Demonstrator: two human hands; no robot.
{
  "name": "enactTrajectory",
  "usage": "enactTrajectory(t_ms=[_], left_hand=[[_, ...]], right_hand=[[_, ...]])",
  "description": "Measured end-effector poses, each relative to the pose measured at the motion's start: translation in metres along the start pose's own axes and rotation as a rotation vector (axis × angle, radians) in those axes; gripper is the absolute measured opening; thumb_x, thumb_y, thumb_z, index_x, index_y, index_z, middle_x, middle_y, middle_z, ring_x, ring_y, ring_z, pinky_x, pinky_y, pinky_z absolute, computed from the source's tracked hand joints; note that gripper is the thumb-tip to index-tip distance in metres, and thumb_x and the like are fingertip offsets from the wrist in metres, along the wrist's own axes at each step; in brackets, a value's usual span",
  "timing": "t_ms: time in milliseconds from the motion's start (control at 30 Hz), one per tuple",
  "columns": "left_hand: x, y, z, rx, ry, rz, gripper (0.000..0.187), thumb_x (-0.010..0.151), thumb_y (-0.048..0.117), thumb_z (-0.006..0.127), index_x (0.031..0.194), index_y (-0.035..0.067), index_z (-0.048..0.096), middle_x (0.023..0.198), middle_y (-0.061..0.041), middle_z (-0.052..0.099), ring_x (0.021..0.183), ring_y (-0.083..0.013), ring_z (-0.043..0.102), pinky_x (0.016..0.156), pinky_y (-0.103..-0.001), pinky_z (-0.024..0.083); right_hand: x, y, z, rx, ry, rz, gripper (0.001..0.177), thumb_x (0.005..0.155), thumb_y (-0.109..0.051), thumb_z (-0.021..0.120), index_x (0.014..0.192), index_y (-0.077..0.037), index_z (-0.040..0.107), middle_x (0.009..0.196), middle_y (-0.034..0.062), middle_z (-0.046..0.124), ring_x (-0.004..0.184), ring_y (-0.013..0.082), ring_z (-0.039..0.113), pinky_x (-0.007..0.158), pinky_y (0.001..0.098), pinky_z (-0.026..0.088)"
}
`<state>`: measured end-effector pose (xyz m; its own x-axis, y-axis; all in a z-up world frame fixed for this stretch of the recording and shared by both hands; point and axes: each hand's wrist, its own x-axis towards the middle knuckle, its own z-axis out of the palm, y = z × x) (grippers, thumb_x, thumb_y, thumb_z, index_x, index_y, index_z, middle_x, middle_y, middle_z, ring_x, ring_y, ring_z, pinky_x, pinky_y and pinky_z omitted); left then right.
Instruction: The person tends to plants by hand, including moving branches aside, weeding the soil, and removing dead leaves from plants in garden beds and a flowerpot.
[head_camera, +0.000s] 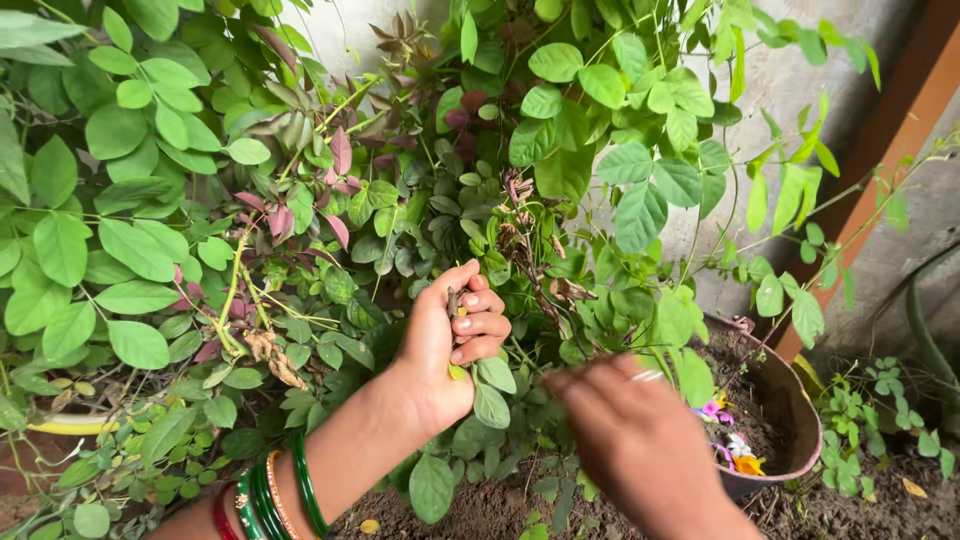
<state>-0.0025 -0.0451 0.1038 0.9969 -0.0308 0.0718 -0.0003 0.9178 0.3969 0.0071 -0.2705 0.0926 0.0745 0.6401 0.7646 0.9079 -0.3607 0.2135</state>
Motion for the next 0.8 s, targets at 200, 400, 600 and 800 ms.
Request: enactTrajectory(t_ms=[200, 400, 600, 800], left_hand=[[0.007, -0.024, -0.008, 0.093, 0.041, 0.086, 0.021, 0.095, 0.026, 0.064, 0.081, 0.018, 0.051, 0.066, 0.01, 0.043, 0.047, -0.0002, 0.035, 0.035, -0.019, 0.019], [0.017, -0.022, -0.028, 0.036, 0.025, -0.031, 0.017, 0.096, 0.029, 0.065, 0.103, 0.015, 0.06, 0.066, 0.011, 0.044, 0.048, 0.0001, 0.035, 0.036, -0.018, 0.02], [0.032, -0.006, -0.05, 0.076, 0.068, -0.042, 0.046, 0.097, 0.027, 0.063, 0.136, 0.005, 0.055, 0.065, 0.011, 0.043, 0.049, -0.0002, 0.037, 0.036, -0.017, 0.022], [0.053, -0.003, -0.057, 0.141, 0.131, 0.046, 0.034, 0.1, 0.025, 0.061, 0.124, 0.003, 0.05, 0.069, 0.009, 0.043, 0.052, -0.0011, 0.037, 0.038, -0.018, 0.022]], right_hand=[[0.034, 0.014, -0.014, -0.121, 0.269, 0.24, 0.018, 0.081, -0.013, 0.082, 0.097, -0.012, 0.075, 0.086, 0.0041, 0.064, 0.081, 0.0291, 0.055, 0.072, 0.0409, 0.046], [0.049, 0.011, 0.015, -0.176, 0.309, 0.267, 0.02, 0.075, -0.019, 0.083, 0.093, -0.013, 0.08, 0.093, 0.0058, 0.064, 0.088, 0.0305, 0.053, 0.075, 0.0425, 0.045], [0.049, 0.012, 0.031, -0.199, 0.259, 0.305, 0.017, 0.079, -0.021, 0.081, 0.094, -0.013, 0.08, 0.098, 0.0057, 0.064, 0.091, 0.0305, 0.054, 0.078, 0.0422, 0.045], [0.045, 0.02, 0.027, -0.142, 0.271, 0.338, 0.015, 0.078, -0.018, 0.082, 0.091, -0.012, 0.079, 0.097, 0.0056, 0.066, 0.092, 0.031, 0.055, 0.079, 0.0434, 0.045]])
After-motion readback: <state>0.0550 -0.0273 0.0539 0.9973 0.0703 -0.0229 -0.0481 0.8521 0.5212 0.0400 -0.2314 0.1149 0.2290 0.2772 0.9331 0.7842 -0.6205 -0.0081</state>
